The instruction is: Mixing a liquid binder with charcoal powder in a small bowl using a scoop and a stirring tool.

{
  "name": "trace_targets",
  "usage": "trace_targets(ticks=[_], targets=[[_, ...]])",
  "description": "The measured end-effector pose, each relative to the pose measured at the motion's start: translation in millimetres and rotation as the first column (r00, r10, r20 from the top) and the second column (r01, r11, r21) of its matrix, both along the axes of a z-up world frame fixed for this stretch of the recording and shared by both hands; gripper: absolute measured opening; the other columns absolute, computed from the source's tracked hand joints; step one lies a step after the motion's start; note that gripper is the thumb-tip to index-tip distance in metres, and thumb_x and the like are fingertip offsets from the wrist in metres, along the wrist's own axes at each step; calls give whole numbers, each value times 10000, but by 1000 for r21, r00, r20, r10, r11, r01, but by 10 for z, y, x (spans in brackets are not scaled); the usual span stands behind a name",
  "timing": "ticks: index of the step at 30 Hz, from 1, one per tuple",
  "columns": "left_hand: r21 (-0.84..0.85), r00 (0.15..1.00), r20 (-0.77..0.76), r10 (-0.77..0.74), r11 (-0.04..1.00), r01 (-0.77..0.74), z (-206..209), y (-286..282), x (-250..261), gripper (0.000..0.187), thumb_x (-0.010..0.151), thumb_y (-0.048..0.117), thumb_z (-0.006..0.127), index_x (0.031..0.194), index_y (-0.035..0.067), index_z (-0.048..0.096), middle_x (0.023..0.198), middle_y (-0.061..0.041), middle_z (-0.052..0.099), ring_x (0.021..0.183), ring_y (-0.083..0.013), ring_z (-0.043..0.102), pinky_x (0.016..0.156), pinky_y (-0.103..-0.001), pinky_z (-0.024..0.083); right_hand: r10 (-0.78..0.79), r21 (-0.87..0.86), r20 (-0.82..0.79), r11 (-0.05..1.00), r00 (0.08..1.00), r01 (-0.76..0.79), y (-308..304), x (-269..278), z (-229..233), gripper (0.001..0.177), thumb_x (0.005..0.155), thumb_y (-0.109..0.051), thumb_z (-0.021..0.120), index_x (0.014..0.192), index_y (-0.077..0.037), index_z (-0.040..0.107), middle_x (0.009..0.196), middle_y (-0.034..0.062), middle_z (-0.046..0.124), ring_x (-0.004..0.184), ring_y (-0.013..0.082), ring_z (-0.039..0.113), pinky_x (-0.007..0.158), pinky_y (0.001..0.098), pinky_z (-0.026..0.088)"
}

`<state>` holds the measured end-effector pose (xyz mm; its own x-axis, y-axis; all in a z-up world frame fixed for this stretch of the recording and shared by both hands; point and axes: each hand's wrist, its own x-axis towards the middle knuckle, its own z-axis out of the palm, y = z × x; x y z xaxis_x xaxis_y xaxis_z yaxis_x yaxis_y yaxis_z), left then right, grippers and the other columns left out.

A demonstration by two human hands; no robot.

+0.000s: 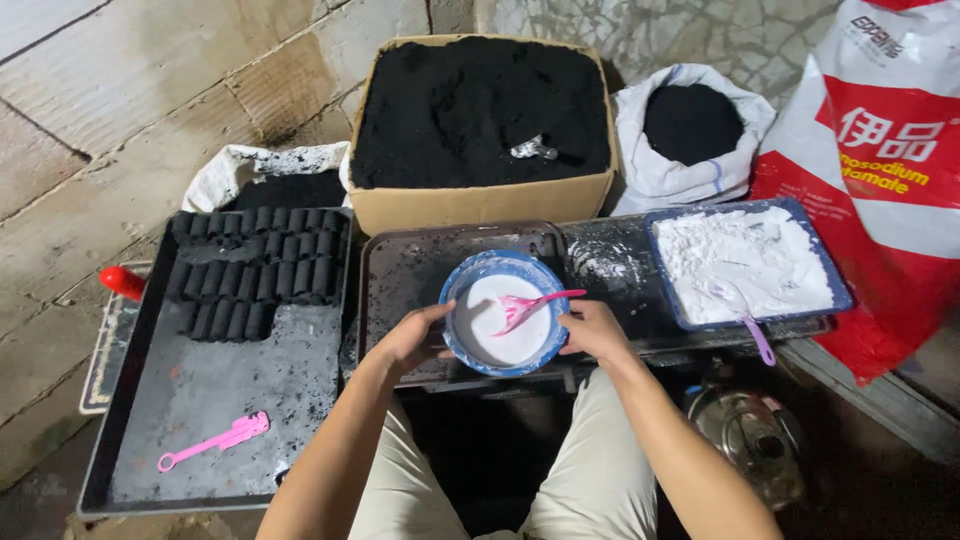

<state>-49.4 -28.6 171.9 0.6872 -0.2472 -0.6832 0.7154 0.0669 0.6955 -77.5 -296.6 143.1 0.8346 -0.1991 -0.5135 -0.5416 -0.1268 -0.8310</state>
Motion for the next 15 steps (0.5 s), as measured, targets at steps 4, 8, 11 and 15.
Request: trace_targets(ticks=[4,8,11,15], targets=[[1,997,9,78,997,-78,113,214,-222,840,974,307,713,1592,-74,289,1625,-359,269,1423,-523,424,1041,-598,519,94,-31,-12,995,996,-94,209,11,-3,499,928,-73,607,1378,135,554,1128,343,663,762,447,740,656,496,651],[95,990,36,136,986,-139,76,339,-345,775,974,296,730,1544,-78,362,1596,-311,326,1404,-501,450,990,-584,569,139,-69,-24,988,990,-141,365,28,49,505,930,-63,592,1387,145,539,1135,355,670,764,434,743,651,482,651],[123,984,36,177,976,-180,-81,418,-334,733,979,311,729,1511,-80,410,1563,-316,378,1357,-507,501,967,-604,575,161,-58,-17,985,987,-161,439,53,-13,511,934,-52,587,1391,168,525,1167,376,658,809,448,738,655,498,649],[153,983,39,177,972,-181,-111,454,-364,745,986,345,718,1490,-105,404,1551,-332,369,1332,-531,509,936,-638,585,167,-63,-18,984,986,-168,527,41,-16,538,927,-55,616,1401,174,507,1204,389,642,828,435,740,659,505,649]])
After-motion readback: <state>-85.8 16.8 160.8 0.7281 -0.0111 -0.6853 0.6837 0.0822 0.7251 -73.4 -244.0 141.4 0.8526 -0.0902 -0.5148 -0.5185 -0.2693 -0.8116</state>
